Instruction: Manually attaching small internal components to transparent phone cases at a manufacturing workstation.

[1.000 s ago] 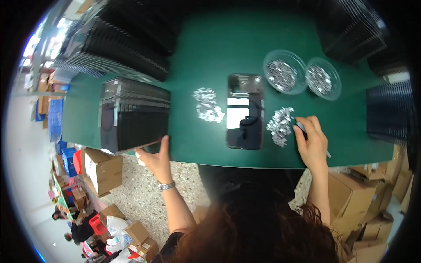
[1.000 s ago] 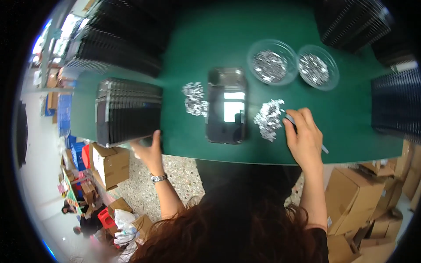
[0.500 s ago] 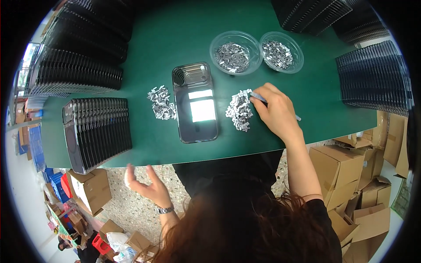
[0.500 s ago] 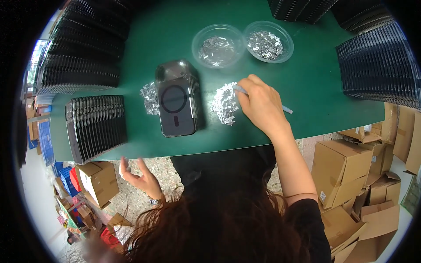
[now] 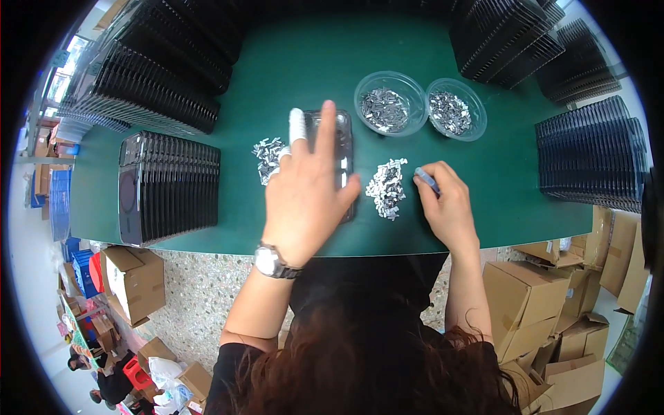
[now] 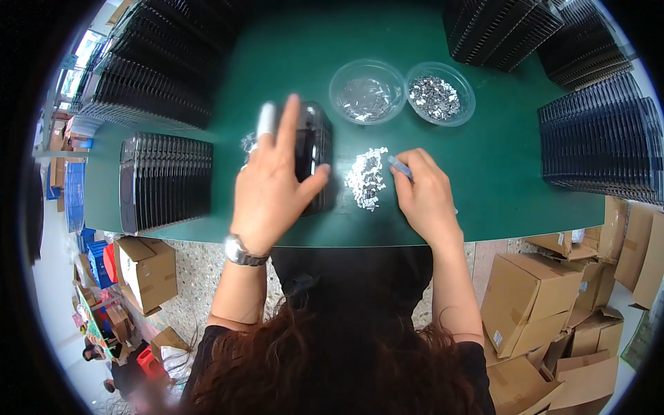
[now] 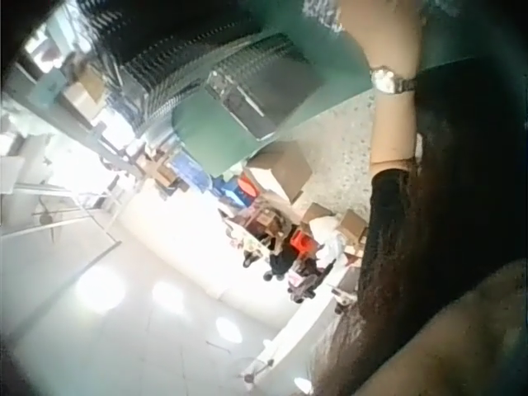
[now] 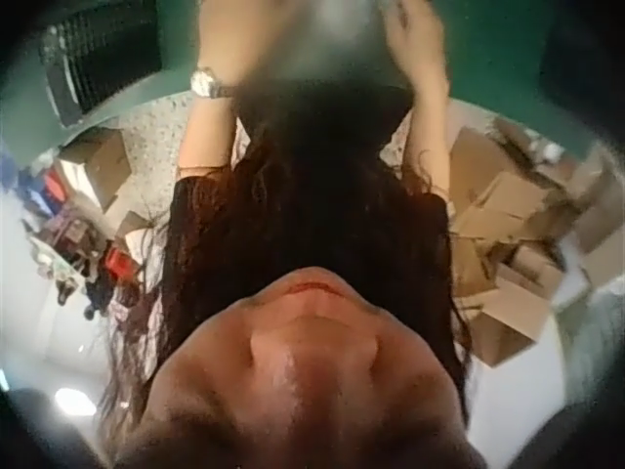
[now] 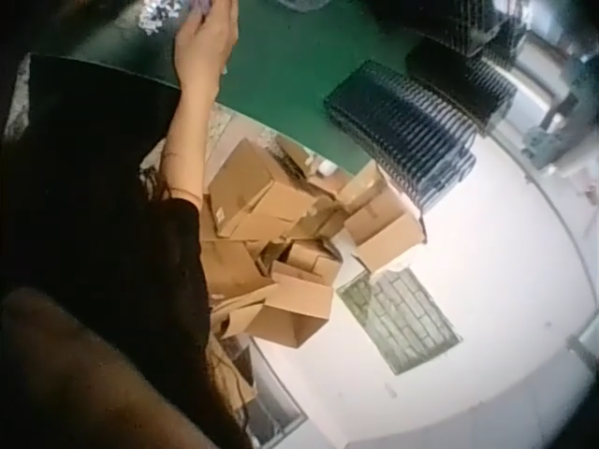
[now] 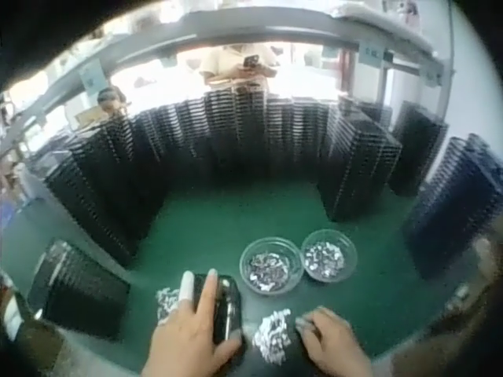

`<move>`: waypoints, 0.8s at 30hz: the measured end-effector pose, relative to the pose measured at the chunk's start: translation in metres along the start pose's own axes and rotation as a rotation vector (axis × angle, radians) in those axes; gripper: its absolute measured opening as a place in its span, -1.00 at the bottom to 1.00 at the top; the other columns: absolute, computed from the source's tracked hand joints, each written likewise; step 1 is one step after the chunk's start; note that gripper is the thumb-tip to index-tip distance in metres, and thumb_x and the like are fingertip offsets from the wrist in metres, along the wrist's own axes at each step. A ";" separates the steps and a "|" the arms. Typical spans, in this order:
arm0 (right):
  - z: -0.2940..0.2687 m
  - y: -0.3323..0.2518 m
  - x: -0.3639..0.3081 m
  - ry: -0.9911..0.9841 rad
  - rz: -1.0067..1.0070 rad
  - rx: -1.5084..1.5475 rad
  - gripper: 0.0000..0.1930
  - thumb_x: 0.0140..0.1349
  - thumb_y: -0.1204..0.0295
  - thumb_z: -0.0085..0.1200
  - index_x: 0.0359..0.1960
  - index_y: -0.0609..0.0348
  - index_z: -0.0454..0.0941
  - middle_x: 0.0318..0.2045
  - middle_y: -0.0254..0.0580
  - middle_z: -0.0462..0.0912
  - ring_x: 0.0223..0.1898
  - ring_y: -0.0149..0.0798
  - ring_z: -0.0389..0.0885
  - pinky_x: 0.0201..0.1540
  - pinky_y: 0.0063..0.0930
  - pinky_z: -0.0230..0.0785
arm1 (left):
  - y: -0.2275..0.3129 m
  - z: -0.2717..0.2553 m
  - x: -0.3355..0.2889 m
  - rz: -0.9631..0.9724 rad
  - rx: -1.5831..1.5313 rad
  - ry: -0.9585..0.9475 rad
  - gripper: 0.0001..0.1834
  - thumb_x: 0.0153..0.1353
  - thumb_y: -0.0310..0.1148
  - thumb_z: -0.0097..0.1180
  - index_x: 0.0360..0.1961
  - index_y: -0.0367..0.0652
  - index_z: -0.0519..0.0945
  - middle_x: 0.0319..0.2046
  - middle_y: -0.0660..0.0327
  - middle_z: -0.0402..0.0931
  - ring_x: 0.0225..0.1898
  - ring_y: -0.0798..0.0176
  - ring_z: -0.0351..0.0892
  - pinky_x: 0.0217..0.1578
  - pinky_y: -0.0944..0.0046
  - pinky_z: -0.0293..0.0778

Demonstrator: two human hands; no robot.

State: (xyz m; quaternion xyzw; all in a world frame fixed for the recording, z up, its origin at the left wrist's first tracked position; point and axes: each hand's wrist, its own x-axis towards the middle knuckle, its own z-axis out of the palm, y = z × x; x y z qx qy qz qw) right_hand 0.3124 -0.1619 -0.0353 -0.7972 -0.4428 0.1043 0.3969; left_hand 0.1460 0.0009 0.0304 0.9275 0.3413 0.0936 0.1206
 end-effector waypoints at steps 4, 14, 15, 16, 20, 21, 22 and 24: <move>-0.024 -0.006 -0.005 0.044 0.176 0.337 -0.92 0.36 0.53 0.28 -0.17 0.26 0.69 -0.31 -0.30 0.71 -0.35 -0.41 0.60 -0.26 -0.48 0.44 | -0.027 -0.013 -0.002 0.038 -0.225 0.265 -0.05 0.25 -0.24 0.25 0.62 -0.22 0.14 0.35 -0.33 0.41 0.16 -0.24 0.67 0.05 -0.04 0.67; -0.042 -0.052 0.004 -0.012 0.058 0.684 -0.96 0.34 0.65 0.27 -0.23 0.28 0.69 -0.24 -0.39 0.69 -0.30 -0.57 0.48 -0.25 -0.65 0.31 | -0.073 -0.046 -0.071 -0.188 -0.866 0.258 -0.55 0.50 -0.52 0.07 0.37 -0.36 0.54 0.13 0.10 0.70 0.13 0.27 0.68 0.10 0.29 0.58; -0.043 -0.054 0.005 -0.003 0.050 0.634 -0.95 0.33 0.66 0.28 -0.25 0.27 0.68 -0.23 -0.37 0.69 -0.31 -0.56 0.48 -0.27 -0.64 0.31 | -0.051 -0.054 -0.066 -0.286 -0.866 0.118 -0.57 0.48 -0.49 0.14 0.34 -0.21 0.58 -0.13 0.21 0.78 -0.07 0.35 0.72 -0.11 0.24 0.61; -0.045 -0.059 0.008 0.010 -0.003 0.545 -0.92 0.29 0.69 0.28 -0.26 0.27 0.68 -0.23 -0.34 0.68 -0.33 -0.55 0.47 -0.29 -0.63 0.30 | -0.041 -0.050 -0.062 -0.252 -0.691 0.084 -0.69 0.48 -0.43 0.18 0.20 -0.14 0.62 -0.33 0.15 0.76 -0.27 0.25 0.76 -0.27 0.13 0.58; -0.060 -0.098 0.021 -0.109 -0.238 0.304 -0.85 0.21 0.74 0.26 -0.25 0.25 0.66 -0.15 -0.20 0.68 -0.24 -0.43 0.55 -0.23 -0.56 0.36 | -0.023 -0.041 -0.053 0.012 -0.512 0.014 -0.89 0.47 -0.43 0.17 -0.06 -0.20 0.62 -0.29 -0.03 0.68 -0.28 -0.13 0.70 -0.27 0.07 0.57; -0.057 -0.100 0.024 -0.115 -0.235 0.299 -0.85 0.21 0.74 0.26 -0.25 0.25 0.66 -0.15 -0.20 0.68 -0.24 -0.43 0.55 -0.23 -0.56 0.36 | -0.019 -0.044 -0.051 0.030 -0.496 -0.034 -0.91 0.45 -0.49 0.19 -0.10 -0.25 0.65 -0.29 -0.01 0.67 -0.33 -0.02 0.69 -0.28 0.18 0.54; -0.053 -0.100 0.029 -0.149 -0.375 0.241 -0.84 0.18 0.73 0.27 -0.25 0.25 0.66 -0.15 -0.18 0.69 -0.21 -0.36 0.59 -0.21 -0.51 0.40 | -0.017 -0.044 -0.051 0.028 -0.505 -0.037 -0.91 0.45 -0.49 0.19 -0.10 -0.25 0.65 -0.29 -0.01 0.67 -0.33 -0.02 0.69 -0.28 0.18 0.54; -0.047 -0.104 0.037 -0.213 -0.556 0.133 -0.78 0.07 0.71 0.30 -0.25 0.22 0.65 -0.15 -0.14 0.70 -0.17 -0.15 0.66 -0.16 -0.34 0.50 | -0.015 -0.042 -0.049 0.097 -0.448 -0.027 -0.94 0.42 -0.51 0.19 -0.14 -0.23 0.66 -0.33 0.01 0.62 -0.34 -0.07 0.66 -0.30 0.13 0.52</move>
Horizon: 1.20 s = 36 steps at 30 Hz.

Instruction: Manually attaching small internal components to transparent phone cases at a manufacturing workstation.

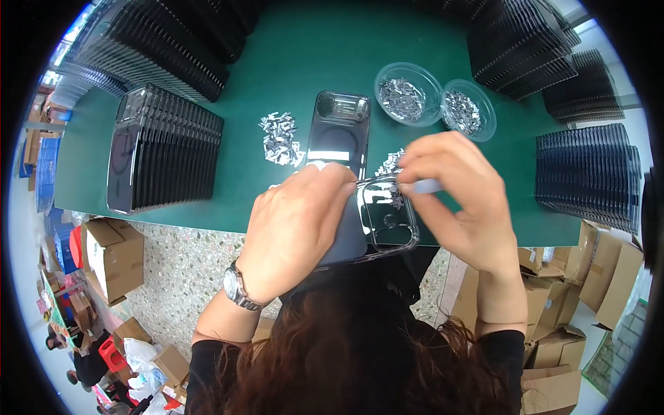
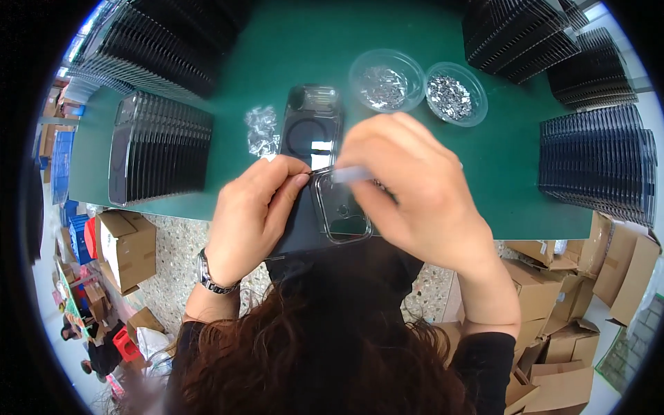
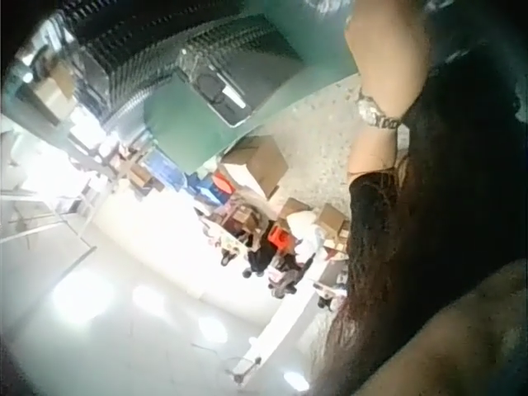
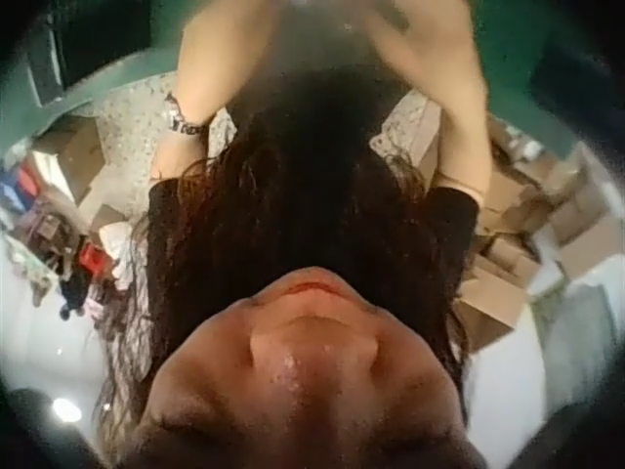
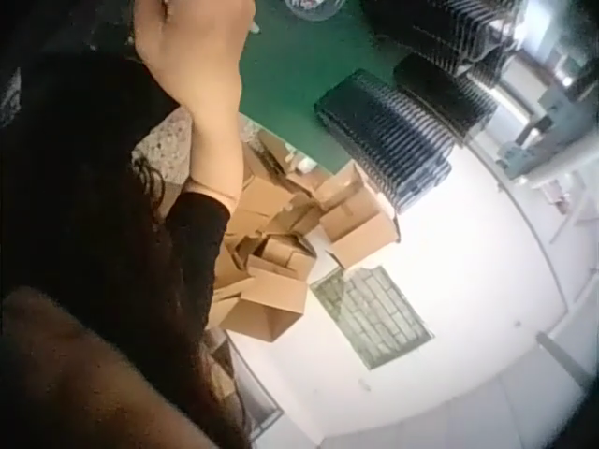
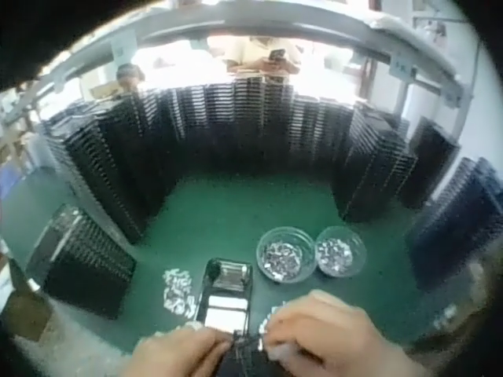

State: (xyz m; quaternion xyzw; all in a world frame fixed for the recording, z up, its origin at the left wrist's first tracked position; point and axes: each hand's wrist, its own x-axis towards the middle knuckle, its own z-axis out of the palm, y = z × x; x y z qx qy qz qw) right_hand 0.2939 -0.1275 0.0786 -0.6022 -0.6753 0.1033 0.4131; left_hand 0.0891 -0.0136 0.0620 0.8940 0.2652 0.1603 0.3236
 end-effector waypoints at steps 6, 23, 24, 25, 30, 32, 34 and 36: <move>0.017 -0.001 0.005 -0.174 -0.072 -0.195 -0.71 -0.01 0.69 0.31 -0.24 0.20 0.59 -0.19 -0.19 0.66 -0.21 -0.06 0.62 -0.21 -0.24 0.51 | -0.001 0.008 0.001 0.025 -0.063 -0.019 -0.88 0.46 -0.36 0.13 -0.17 -0.18 0.55 -0.37 0.01 0.59 -0.31 -0.21 0.64 -0.34 -0.13 0.51; 0.015 -0.002 -0.007 -0.287 0.186 0.063 -0.74 0.32 0.51 0.25 0.01 0.27 0.57 -0.19 -0.04 0.63 -0.22 0.18 0.66 -0.23 -0.01 0.53 | -0.003 0.009 -0.004 0.021 -0.002 -0.038 -0.87 0.37 -0.41 0.28 -0.27 -0.21 0.59 -0.40 0.08 0.60 -0.43 -0.07 0.62 -0.42 0.05 0.47; 0.013 -0.007 -0.008 -0.281 0.134 -0.060 -0.68 0.30 0.52 0.27 0.08 0.29 0.59 -0.16 -0.07 0.65 -0.20 0.05 0.66 -0.23 -0.12 0.53 | -0.003 0.010 -0.004 0.033 -0.001 -0.023 -0.86 0.37 -0.40 0.29 -0.28 -0.20 0.58 -0.40 0.09 0.60 -0.44 -0.07 0.62 -0.43 0.05 0.47; 0.011 -0.010 -0.009 -0.274 0.083 -0.184 -0.61 0.28 0.54 0.29 0.14 0.31 0.62 -0.14 -0.10 0.66 -0.19 -0.07 0.65 -0.23 -0.23 0.54 | -0.003 0.010 -0.004 0.032 -0.002 -0.024 -0.86 0.37 -0.40 0.29 -0.28 -0.20 0.58 -0.40 0.09 0.60 -0.44 -0.07 0.62 -0.43 0.05 0.47; 0.013 -0.022 -0.012 -0.403 0.046 -0.477 -0.62 0.26 0.52 0.28 0.11 0.34 0.62 -0.19 -0.21 0.63 -0.24 -0.16 0.61 -0.29 -0.28 0.52 | 0.002 0.010 -0.003 0.041 0.052 -0.058 -0.86 0.38 -0.38 0.27 -0.27 -0.17 0.57 -0.41 0.11 0.59 -0.43 -0.09 0.62 -0.43 0.03 0.48; 0.014 -0.022 -0.014 -0.417 0.036 -0.538 -0.64 0.25 0.53 0.28 0.09 0.33 0.63 -0.23 -0.25 0.62 -0.27 -0.18 0.59 -0.31 -0.29 0.51 | 0.006 0.010 -0.002 0.048 0.069 -0.051 -0.87 0.39 -0.38 0.26 -0.27 -0.16 0.56 -0.41 0.11 0.59 -0.43 -0.10 0.62 -0.44 0.02 0.48; 0.018 -0.019 -0.014 -0.337 -0.005 -0.573 -0.71 0.09 0.55 0.20 -0.11 0.27 0.57 -0.37 -0.23 0.49 -0.30 -0.20 0.59 -0.39 -0.33 0.52 | 0.008 0.009 0.000 0.054 0.086 -0.042 -0.87 0.40 -0.38 0.25 -0.27 -0.15 0.56 -0.41 0.11 0.58 -0.43 -0.11 0.62 -0.44 0.01 0.48; 0.026 -0.013 -0.014 -0.285 0.007 -0.548 -0.76 0.10 0.55 0.19 -0.16 0.23 0.56 -0.40 -0.24 0.47 -0.31 -0.20 0.58 -0.39 -0.33 0.52 | 0.008 0.011 0.002 0.044 0.151 -0.023 -0.87 0.41 -0.38 0.24 -0.28 -0.15 0.56 -0.42 0.11 0.57 -0.42 -0.11 0.62 -0.44 0.01 0.47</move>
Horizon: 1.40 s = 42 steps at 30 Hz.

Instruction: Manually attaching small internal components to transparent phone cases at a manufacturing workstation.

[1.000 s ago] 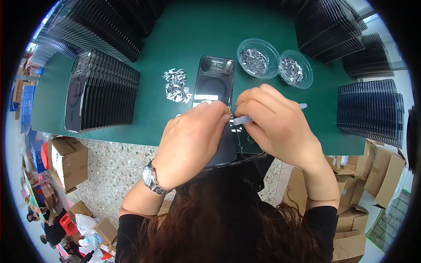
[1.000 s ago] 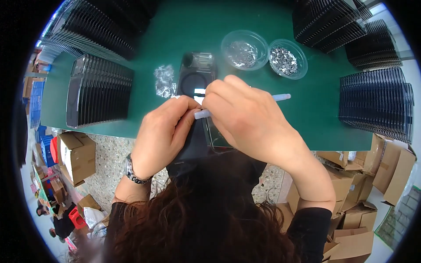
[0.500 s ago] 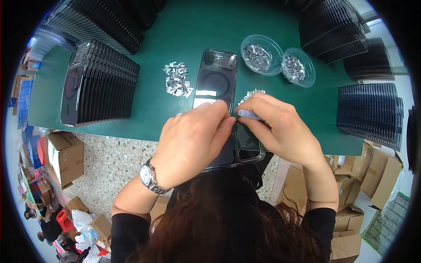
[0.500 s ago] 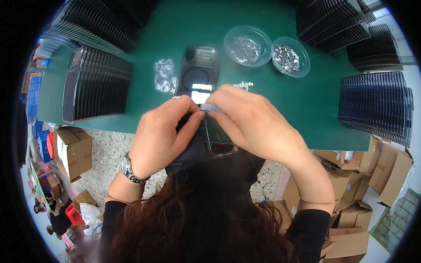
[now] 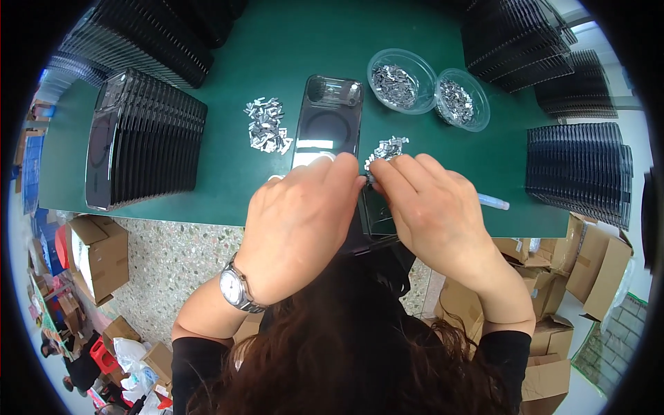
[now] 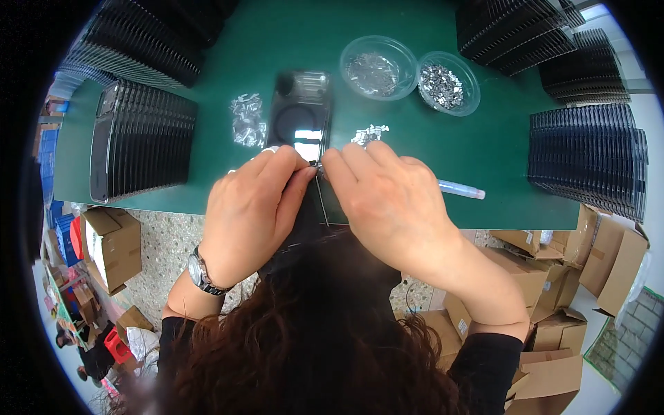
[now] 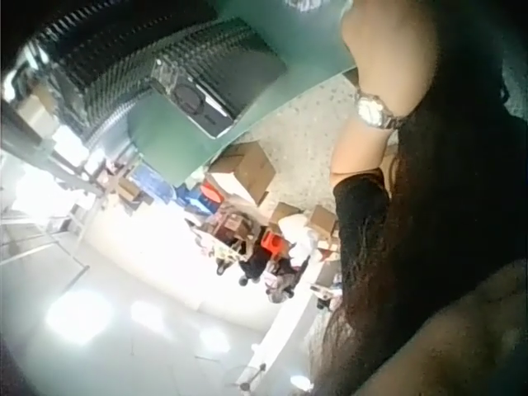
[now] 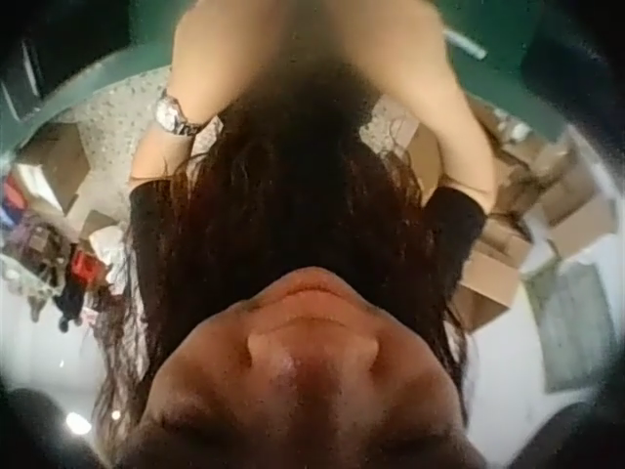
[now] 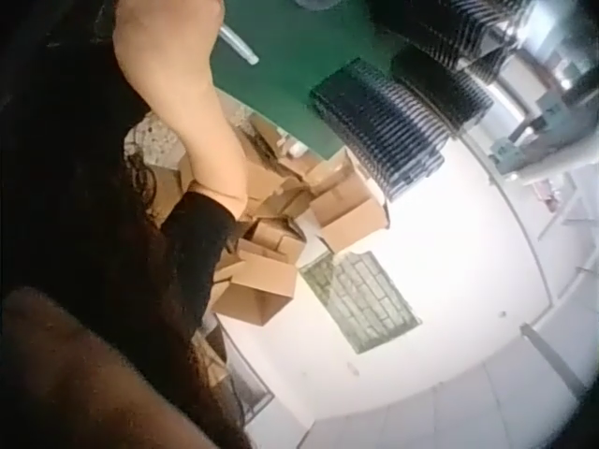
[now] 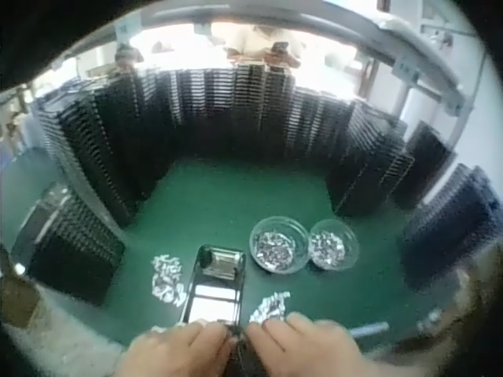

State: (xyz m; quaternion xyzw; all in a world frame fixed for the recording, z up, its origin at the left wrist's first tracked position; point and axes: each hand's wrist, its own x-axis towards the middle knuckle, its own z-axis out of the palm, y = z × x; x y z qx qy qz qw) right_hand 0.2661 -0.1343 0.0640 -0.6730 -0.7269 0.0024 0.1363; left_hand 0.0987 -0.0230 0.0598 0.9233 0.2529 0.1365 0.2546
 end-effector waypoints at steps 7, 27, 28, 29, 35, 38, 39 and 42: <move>-0.008 0.019 0.009 -0.083 0.050 0.466 -0.67 0.26 0.53 0.33 0.07 0.27 0.67 -0.24 -0.11 0.67 -0.21 -0.04 0.69 -0.19 -0.29 0.55 | -0.005 -0.006 -0.008 -0.052 -0.067 -0.011 -0.90 0.42 -0.42 0.23 -0.24 -0.19 0.59 -0.39 0.06 0.58 -0.37 -0.15 0.63 -0.37 0.00 0.51; 0.060 0.131 0.084 -0.154 0.434 0.057 -0.71 0.35 0.38 0.22 0.03 0.23 0.73 -0.04 0.06 0.75 0.04 0.23 0.68 0.11 0.05 0.49 | -0.037 -0.015 -0.027 -0.112 -0.364 0.072 -0.93 0.42 -0.44 0.20 -0.12 -0.13 0.65 -0.37 0.09 0.63 -0.38 -0.10 0.67 -0.36 0.03 0.55; 0.060 0.130 0.085 -0.165 0.413 0.049 -0.73 0.35 0.38 0.21 0.01 0.24 0.72 -0.05 0.04 0.74 0.03 0.24 0.68 0.09 0.05 0.48 | -0.035 -0.016 -0.026 -0.112 -0.364 0.072 -0.93 0.42 -0.44 0.20 -0.12 -0.13 0.65 -0.37 0.09 0.63 -0.38 -0.10 0.67 -0.36 0.03 0.55; 0.061 0.130 0.084 -0.176 0.394 0.039 -0.74 0.36 0.38 0.21 -0.01 0.24 0.72 -0.05 0.02 0.74 0.01 0.24 0.67 0.08 0.06 0.47 | -0.033 -0.017 -0.025 -0.132 -0.367 0.042 -0.92 0.40 -0.48 0.22 -0.12 -0.21 0.67 -0.32 0.06 0.65 -0.32 -0.06 0.68 -0.28 0.10 0.55; 0.052 0.133 0.080 -0.058 0.390 0.098 -0.73 0.33 0.38 0.24 -0.04 0.29 0.71 -0.27 0.10 0.75 -0.17 0.15 0.72 -0.03 -0.02 0.51 | -0.029 -0.020 -0.021 -0.153 -0.371 0.016 -0.90 0.38 -0.52 0.23 -0.12 -0.29 0.68 -0.28 0.01 0.67 -0.26 -0.03 0.69 -0.21 0.17 0.54; 0.033 0.135 0.077 -0.073 0.463 0.412 -0.74 0.31 0.40 0.27 -0.07 0.32 0.73 -0.33 -0.02 0.79 -0.31 -0.21 0.69 -0.19 -0.23 0.50 | -0.029 -0.018 -0.019 -0.147 -0.380 0.018 -0.90 0.39 -0.52 0.23 -0.13 -0.30 0.68 -0.28 0.00 0.67 -0.26 -0.04 0.69 -0.21 0.16 0.55; 0.023 0.132 0.075 -0.074 0.459 0.416 -0.74 0.31 0.40 0.27 -0.07 0.32 0.73 -0.33 -0.02 0.79 -0.31 -0.21 0.69 -0.19 -0.23 0.50 | -0.029 -0.019 -0.019 -0.146 -0.377 0.027 -0.91 0.39 -0.52 0.23 -0.13 -0.30 0.68 -0.28 0.00 0.68 -0.26 -0.05 0.69 -0.21 0.16 0.55; -0.004 0.110 0.059 -0.050 0.487 0.777 -0.79 0.31 0.46 0.30 -0.11 0.34 0.74 -0.28 -0.14 0.81 -0.37 -0.50 0.55 -0.33 -0.51 0.38 | -0.029 -0.020 -0.013 -0.137 -0.374 0.012 -0.91 0.40 -0.51 0.22 -0.14 -0.31 0.67 -0.28 -0.01 0.68 -0.25 -0.07 0.70 -0.20 0.14 0.55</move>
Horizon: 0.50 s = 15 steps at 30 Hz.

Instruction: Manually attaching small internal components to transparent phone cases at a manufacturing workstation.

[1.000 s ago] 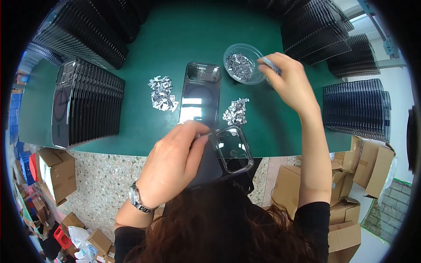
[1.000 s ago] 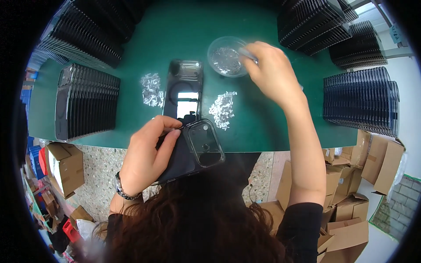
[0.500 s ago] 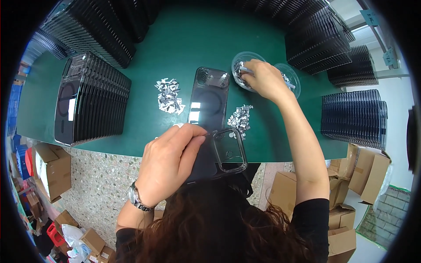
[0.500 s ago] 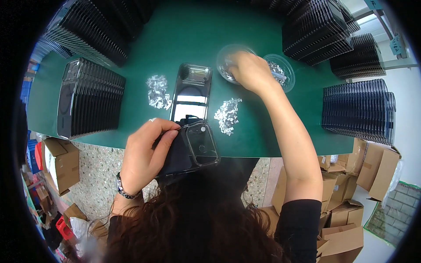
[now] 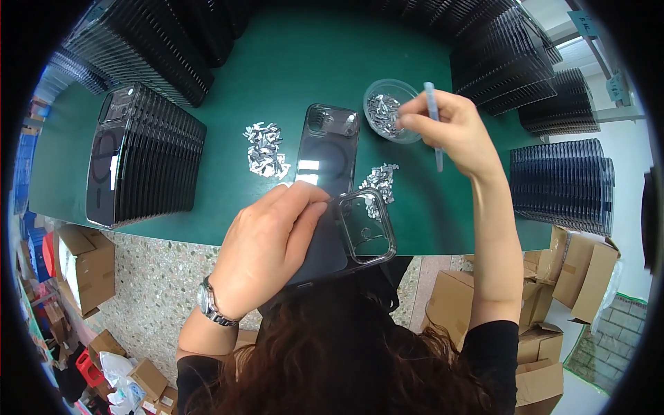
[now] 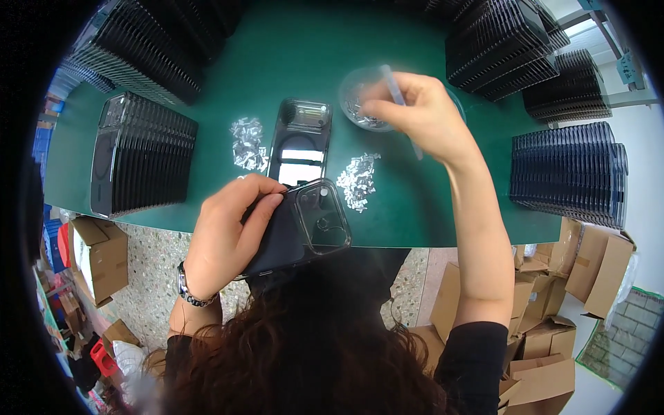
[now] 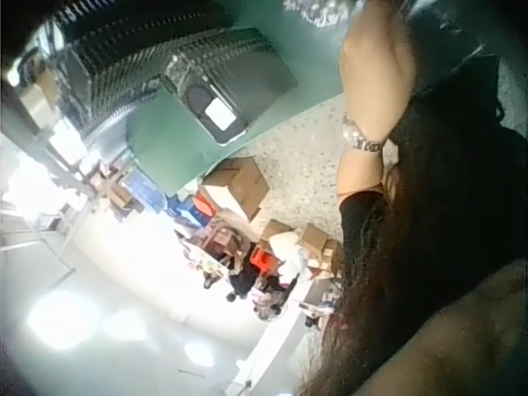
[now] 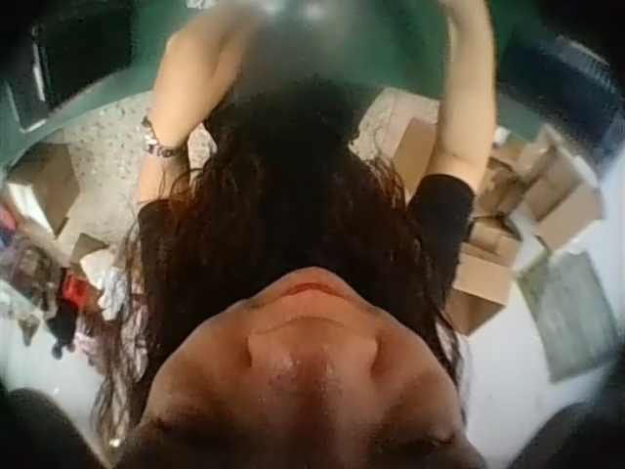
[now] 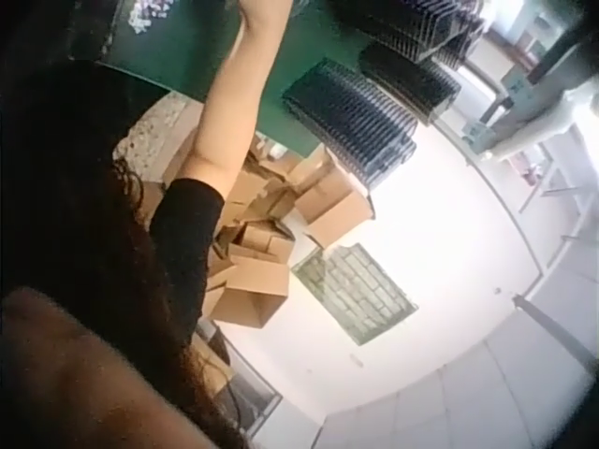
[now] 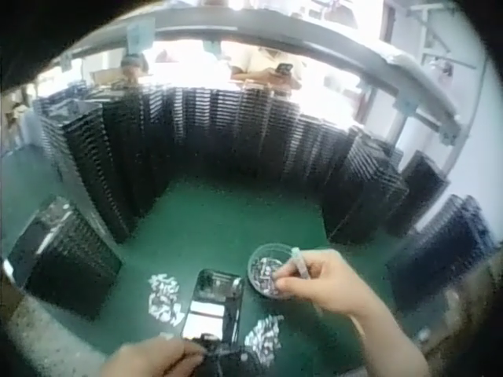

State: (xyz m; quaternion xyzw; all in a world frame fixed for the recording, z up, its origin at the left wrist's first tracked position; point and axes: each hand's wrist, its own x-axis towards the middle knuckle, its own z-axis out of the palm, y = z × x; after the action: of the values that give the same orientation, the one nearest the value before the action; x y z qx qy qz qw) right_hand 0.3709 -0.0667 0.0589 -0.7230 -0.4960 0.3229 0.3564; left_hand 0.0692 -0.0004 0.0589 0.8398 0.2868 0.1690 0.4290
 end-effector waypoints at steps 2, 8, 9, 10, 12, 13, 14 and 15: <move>0.003 -0.012 -0.017 -0.005 -0.019 0.210 -0.85 0.32 0.53 0.30 -0.13 0.34 0.73 -0.26 -0.14 0.82 -0.41 -0.57 0.53 -0.40 -0.63 0.31 | -0.003 0.002 0.006 0.015 -0.018 -0.015 -0.91 0.40 -0.51 0.21 -0.14 -0.31 0.67 -0.29 -0.01 0.68 -0.25 -0.09 0.70 -0.20 0.14 0.56; 0.016 -0.025 -0.051 0.013 -0.059 0.233 -0.85 0.32 0.48 0.30 -0.17 0.32 0.74 -0.31 -0.27 0.79 -0.27 -0.47 0.68 -0.14 -0.45 0.53 | 0.007 0.009 0.018 0.057 0.005 -0.061 -0.91 0.41 -0.50 0.19 -0.14 -0.31 0.64 -0.30 -0.04 0.66 -0.25 -0.14 0.69 -0.20 0.11 0.56; 0.020 -0.027 -0.055 0.028 -0.107 0.158 -0.87 0.33 0.49 0.30 -0.18 0.30 0.73 -0.35 -0.33 0.77 -0.32 -0.51 0.65 -0.18 -0.41 0.51 | 0.007 0.010 0.019 0.074 0.014 -0.073 -0.91 0.41 -0.50 0.19 -0.15 -0.31 0.63 -0.31 -0.05 0.65 -0.25 -0.15 0.69 -0.21 0.10 0.56; 0.024 -0.033 -0.060 0.004 -0.112 0.114 -0.91 0.27 0.55 0.30 -0.22 0.25 0.67 -0.35 -0.33 0.73 -0.35 -0.44 0.60 -0.26 -0.34 0.45 | 0.007 0.011 0.020 0.064 0.022 -0.073 -0.91 0.41 -0.50 0.19 -0.15 -0.31 0.63 -0.31 -0.05 0.65 -0.25 -0.15 0.69 -0.21 0.10 0.56; 0.033 -0.030 -0.062 0.022 -0.312 -0.012 -0.88 0.22 0.58 0.30 -0.23 0.23 0.64 -0.33 -0.29 0.71 -0.31 -0.33 0.60 -0.26 -0.31 0.45 | 0.008 0.015 0.023 0.091 0.026 -0.081 -0.92 0.41 -0.50 0.18 -0.17 -0.31 0.62 -0.31 -0.06 0.65 -0.24 -0.18 0.68 -0.22 0.08 0.55; 0.039 -0.029 -0.063 0.042 -0.513 -0.145 -0.85 0.17 0.61 0.30 -0.24 0.22 0.61 -0.31 -0.26 0.68 -0.27 -0.23 0.60 -0.27 -0.29 0.45 | 0.008 0.016 0.023 0.087 0.030 -0.083 -0.92 0.41 -0.50 0.18 -0.17 -0.31 0.62 -0.31 -0.06 0.65 -0.24 -0.18 0.68 -0.22 0.08 0.55; 0.043 -0.029 -0.065 0.044 -0.512 -0.142 -0.85 0.17 0.61 0.30 -0.24 0.22 0.61 -0.31 -0.26 0.68 -0.27 -0.23 0.60 -0.27 -0.29 0.45 | 0.011 0.017 0.023 0.090 0.031 -0.088 -0.92 0.40 -0.51 0.19 -0.17 -0.31 0.62 -0.31 -0.06 0.65 -0.24 -0.19 0.67 -0.22 0.07 0.55; 0.046 -0.028 -0.066 0.042 -0.536 -0.204 -0.82 0.12 0.62 0.30 -0.25 0.21 0.58 -0.29 -0.23 0.65 -0.23 -0.13 0.58 -0.25 -0.25 0.46 | 0.013 0.018 0.024 0.094 0.031 -0.094 -0.92 0.39 -0.51 0.19 -0.17 -0.31 0.62 -0.31 -0.07 0.64 -0.23 -0.21 0.67 -0.22 0.06 0.55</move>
State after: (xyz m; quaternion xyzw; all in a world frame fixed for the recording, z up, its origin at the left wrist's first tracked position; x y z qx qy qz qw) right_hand 0.2993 -0.1135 0.0651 -0.6048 -0.6919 0.1504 0.3647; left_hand 0.1015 -0.0031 0.0600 0.8658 0.2291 0.1450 0.4206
